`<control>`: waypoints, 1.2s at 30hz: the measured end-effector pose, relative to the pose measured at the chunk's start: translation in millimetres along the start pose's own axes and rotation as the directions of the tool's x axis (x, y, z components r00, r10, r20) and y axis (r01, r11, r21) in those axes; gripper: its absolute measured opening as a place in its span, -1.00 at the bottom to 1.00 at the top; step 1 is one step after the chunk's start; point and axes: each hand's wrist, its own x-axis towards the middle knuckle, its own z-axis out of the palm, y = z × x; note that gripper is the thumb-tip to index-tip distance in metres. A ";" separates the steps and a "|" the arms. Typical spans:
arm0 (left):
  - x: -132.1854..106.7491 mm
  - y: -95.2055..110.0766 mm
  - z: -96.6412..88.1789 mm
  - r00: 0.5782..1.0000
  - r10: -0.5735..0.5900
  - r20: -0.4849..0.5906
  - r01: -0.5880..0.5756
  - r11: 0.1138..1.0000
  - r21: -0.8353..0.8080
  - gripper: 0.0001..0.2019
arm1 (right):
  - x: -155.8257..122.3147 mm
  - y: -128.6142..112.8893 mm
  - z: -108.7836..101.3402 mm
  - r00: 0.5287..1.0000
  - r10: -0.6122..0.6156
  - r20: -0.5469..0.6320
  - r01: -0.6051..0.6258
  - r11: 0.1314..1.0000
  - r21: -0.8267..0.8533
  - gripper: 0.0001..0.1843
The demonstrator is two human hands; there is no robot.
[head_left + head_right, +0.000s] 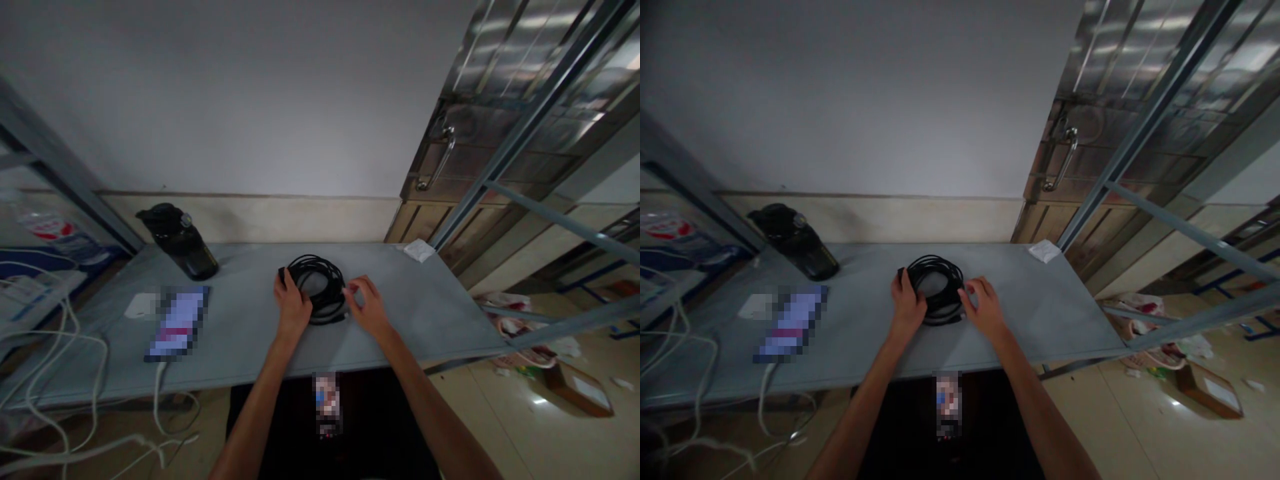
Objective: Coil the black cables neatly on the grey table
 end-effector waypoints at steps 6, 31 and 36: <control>-47.1 24.2 5.6 0.996 0.005 0.094 -0.007 1.000 0.028 -0.17 | -72.7 -46.9 -17.4 0.993 -0.088 -0.084 0.091 0.995 0.036 -0.79; 17.0 38.7 -56.7 0.883 -0.343 0.322 0.470 0.657 -0.589 -0.40 | -276.8 7.8 51.0 0.394 0.519 0.759 -0.274 0.854 -0.442 -0.18; 4.4 32.4 -62.0 0.956 -0.250 0.151 0.291 0.856 -0.427 -0.41 | -278.6 14.7 53.1 0.489 0.531 0.692 -0.372 0.844 -0.386 -0.23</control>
